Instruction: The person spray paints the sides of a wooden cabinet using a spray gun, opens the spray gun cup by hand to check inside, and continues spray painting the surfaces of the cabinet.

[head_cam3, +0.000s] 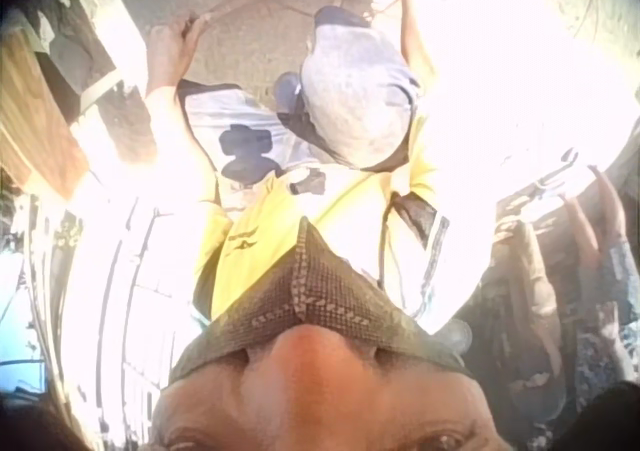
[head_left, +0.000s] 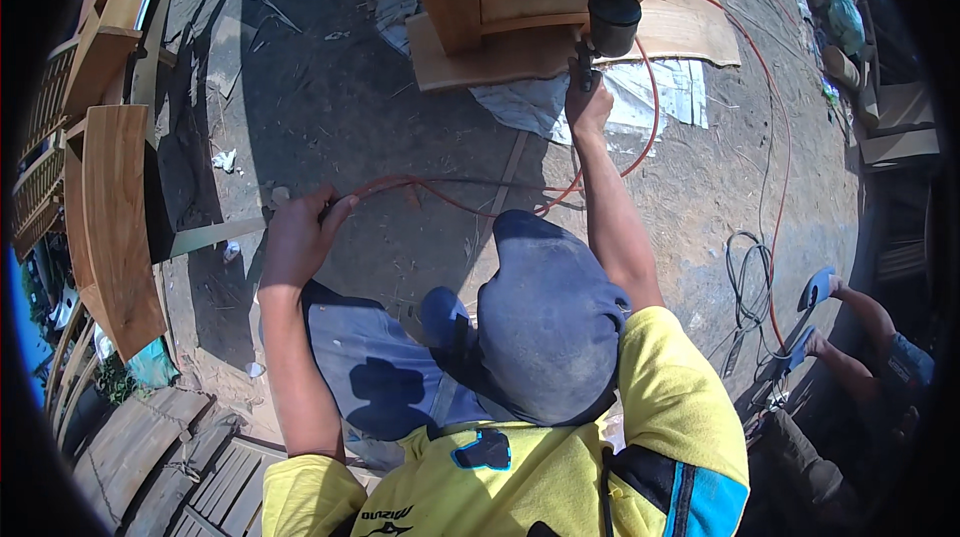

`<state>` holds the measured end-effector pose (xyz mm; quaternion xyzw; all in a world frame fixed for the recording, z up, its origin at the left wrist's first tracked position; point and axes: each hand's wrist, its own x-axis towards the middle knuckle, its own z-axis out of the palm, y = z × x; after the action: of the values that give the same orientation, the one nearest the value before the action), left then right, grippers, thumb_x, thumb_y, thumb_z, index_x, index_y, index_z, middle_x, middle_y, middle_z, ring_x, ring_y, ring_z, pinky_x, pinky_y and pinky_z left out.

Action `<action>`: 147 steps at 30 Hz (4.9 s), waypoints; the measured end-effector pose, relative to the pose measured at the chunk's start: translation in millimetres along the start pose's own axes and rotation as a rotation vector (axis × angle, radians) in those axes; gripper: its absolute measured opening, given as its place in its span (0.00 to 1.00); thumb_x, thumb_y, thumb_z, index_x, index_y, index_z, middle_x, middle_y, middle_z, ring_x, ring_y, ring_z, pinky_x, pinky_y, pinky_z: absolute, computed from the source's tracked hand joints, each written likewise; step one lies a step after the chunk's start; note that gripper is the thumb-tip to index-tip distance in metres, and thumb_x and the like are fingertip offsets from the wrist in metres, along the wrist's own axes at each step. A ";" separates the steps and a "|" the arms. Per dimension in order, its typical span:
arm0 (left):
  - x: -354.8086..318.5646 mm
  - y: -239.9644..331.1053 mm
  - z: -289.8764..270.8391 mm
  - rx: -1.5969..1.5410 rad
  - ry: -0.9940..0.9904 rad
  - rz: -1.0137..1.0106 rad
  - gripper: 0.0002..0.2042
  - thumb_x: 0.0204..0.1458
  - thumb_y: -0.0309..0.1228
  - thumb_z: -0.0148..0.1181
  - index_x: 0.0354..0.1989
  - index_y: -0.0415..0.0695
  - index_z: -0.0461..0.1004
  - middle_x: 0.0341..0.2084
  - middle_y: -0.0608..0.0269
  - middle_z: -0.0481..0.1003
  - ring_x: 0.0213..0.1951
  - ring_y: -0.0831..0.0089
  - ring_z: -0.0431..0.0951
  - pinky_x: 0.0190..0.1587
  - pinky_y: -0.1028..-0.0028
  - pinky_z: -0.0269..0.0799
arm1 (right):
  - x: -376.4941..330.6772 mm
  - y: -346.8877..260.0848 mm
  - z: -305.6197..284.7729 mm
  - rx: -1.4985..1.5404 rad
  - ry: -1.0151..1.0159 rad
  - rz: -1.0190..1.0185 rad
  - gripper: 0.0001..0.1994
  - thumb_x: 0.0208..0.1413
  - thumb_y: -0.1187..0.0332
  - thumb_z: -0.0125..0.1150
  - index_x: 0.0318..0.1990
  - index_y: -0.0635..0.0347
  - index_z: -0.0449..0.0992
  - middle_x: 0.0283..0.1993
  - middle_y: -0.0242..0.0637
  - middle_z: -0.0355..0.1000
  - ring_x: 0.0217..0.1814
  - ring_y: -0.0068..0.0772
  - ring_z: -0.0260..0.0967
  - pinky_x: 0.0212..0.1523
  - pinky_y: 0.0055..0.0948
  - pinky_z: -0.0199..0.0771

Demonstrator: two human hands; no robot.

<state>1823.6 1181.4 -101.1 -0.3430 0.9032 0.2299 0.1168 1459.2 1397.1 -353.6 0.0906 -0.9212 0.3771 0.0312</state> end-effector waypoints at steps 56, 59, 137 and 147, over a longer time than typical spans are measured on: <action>81.2 -48.4 25.0 -0.150 0.134 0.304 0.21 0.60 0.49 0.65 0.36 0.39 0.85 0.31 0.41 0.82 0.37 0.41 0.82 0.41 0.50 0.75 | -72.0 -328.3 -316.1 0.389 0.225 -0.582 0.14 0.65 0.60 0.71 0.37 0.63 0.79 0.20 0.40 0.70 0.20 0.30 0.66 0.25 0.33 0.67; 79.7 -62.9 26.2 -0.128 0.146 0.315 0.21 0.60 0.49 0.65 0.36 0.39 0.85 0.31 0.41 0.82 0.37 0.41 0.83 0.41 0.50 0.76 | -83.0 -297.3 -285.0 0.351 0.119 -0.501 0.14 0.65 0.61 0.71 0.35 0.63 0.79 0.20 0.42 0.71 0.21 0.34 0.69 0.26 0.35 0.68; 73.5 -97.3 35.6 -0.010 0.053 0.192 0.21 0.59 0.49 0.67 0.35 0.40 0.84 0.27 0.44 0.81 0.34 0.43 0.83 0.37 0.52 0.75 | -112.1 -137.1 -111.7 0.301 -0.285 -0.078 0.22 0.64 0.46 0.65 0.49 0.58 0.81 0.28 0.58 0.78 0.39 0.66 0.79 0.35 0.51 0.75; 83.7 -78.4 33.5 -0.005 0.022 0.191 0.21 0.61 0.51 0.64 0.40 0.43 0.86 0.33 0.44 0.83 0.40 0.43 0.84 0.43 0.50 0.78 | -99.1 -271.1 -262.0 0.363 -0.110 -0.416 0.11 0.65 0.64 0.69 0.41 0.63 0.80 0.29 0.51 0.79 0.32 0.53 0.81 0.32 0.39 0.76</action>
<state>1816.5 1099.0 -187.3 -0.2583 0.9324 0.2384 0.0835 1605.3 1405.2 7.7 0.3021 -0.8005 0.5160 0.0409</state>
